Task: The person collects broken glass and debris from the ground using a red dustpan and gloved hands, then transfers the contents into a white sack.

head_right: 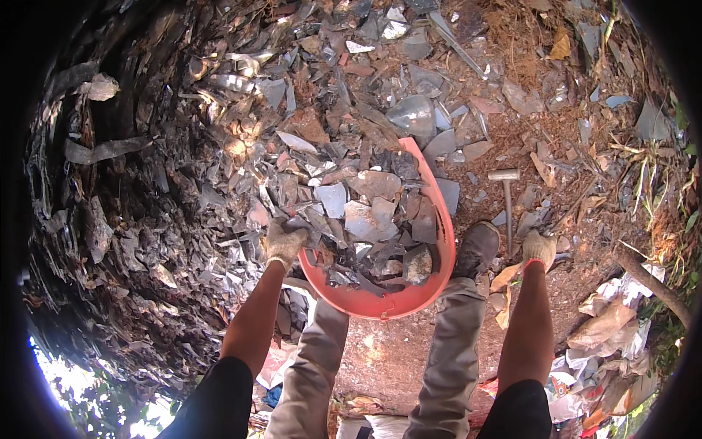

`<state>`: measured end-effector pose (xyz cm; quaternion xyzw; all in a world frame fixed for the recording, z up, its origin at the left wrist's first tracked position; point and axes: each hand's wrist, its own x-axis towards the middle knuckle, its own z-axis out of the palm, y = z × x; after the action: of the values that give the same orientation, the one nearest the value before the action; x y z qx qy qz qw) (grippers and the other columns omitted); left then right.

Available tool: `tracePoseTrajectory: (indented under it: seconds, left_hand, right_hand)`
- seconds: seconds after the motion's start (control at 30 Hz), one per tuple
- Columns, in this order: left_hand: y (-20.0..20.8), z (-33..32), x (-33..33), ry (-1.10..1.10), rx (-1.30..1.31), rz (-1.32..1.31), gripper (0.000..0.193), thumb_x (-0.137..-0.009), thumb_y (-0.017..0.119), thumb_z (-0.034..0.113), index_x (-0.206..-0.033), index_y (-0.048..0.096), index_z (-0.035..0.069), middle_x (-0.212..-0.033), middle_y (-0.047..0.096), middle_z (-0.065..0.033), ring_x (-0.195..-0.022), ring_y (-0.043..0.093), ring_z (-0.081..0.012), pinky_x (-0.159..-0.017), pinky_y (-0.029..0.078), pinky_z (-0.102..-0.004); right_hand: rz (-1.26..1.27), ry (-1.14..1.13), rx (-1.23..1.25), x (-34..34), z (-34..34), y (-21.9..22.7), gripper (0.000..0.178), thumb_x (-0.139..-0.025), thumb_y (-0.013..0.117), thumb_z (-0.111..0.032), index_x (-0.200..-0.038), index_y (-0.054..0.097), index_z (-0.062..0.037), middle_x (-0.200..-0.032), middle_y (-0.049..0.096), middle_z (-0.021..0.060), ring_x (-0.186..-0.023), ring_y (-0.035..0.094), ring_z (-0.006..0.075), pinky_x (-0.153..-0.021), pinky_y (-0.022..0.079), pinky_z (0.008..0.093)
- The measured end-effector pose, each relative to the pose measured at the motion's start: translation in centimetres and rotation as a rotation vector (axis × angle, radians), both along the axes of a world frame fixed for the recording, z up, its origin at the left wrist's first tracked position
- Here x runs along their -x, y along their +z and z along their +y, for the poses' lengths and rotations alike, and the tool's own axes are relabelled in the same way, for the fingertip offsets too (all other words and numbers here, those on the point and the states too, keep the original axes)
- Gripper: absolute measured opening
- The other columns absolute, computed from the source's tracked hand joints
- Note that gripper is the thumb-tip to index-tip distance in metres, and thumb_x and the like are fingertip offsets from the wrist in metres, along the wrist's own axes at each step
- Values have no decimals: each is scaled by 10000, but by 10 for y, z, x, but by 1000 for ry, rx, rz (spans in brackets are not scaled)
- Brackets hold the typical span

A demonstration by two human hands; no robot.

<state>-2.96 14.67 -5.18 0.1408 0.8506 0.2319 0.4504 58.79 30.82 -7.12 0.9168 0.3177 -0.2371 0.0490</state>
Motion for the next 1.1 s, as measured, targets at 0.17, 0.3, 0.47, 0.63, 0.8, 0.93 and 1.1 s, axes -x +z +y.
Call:
tracePoseTrajectory:
  seconds: [0.17, 0.3, 0.47, 0.63, 0.8, 0.93, 1.1]
  left_hand:
    - [102, 16, -60, -14, -107, -198, 232, -833, 772, 4, -920, 560, 41, -781, 659, -33, -692, 619, -116, -626, 553, -289]
    - [89, -74, -78, -77, -161, -466, 357, -830, 812, 76, -1108, 592, 31, -1069, 668, -125, -943, 687, -212, -856, 590, -347]
    - [110, 12, -98, -491, 62, 201, 900, -797, 797, 384, -1491, 391, -21, -1441, 475, -280, -1376, 462, -407, -1157, 405, -487]
    - [81, 130, -5, -457, 134, 557, 1097, -750, 792, 485, -1586, 271, 1, -1598, 331, -296, -1488, 311, -479, -1223, 310, -519]
    - [68, 205, 77, -686, 299, 452, 1381, -606, 839, 731, -1658, 165, 143, -1725, 124, -186, -1572, 99, -447, -1261, 74, -614]
    - [60, 198, 68, -827, 282, 224, 1387, -561, 844, 732, -1648, 206, 156, -1718, 108, -193, -1579, 39, -440, -1277, 3, -550]
    - [51, 200, 61, -653, 114, 380, 1387, -470, 932, 579, -1601, 289, 97, -1562, 362, -262, -1449, 321, -449, -1222, 259, -482]
  right_hand:
    - [309, -293, -442, -21, 2, 36, 199, -935, 587, -155, -1065, 592, -4, -835, 650, 85, -731, 569, 187, -713, 482, 364]
    - [37, 148, -481, 76, 22, 107, 277, -1056, 566, -305, -1091, 590, -31, -778, 552, 11, -712, 487, 109, -674, 453, 302]
    - [1155, 87, -598, 187, 13, 123, 304, -1078, 524, -329, -1133, 562, -32, -814, 559, 53, -734, 567, 139, -608, 497, 293]
    - [119, 1638, -573, 394, 52, 91, 119, -940, 551, -109, -1030, 570, -34, -864, 655, 193, -752, 639, 297, -638, 518, 430]
    - [622, 978, 174, 491, 20, 94, 349, -978, 529, -164, -1194, 560, 108, -1012, 725, 279, -924, 730, 403, -849, 548, 486]
    - [557, 1014, 237, 490, 20, 84, 362, -963, 599, -188, -1197, 480, 61, -983, 715, 310, -970, 714, 453, -804, 570, 526]
    - [303, 1753, 86, 499, 11, 44, 215, -870, 640, -139, -923, 741, 43, -957, 736, 256, -895, 720, 324, -795, 547, 449]
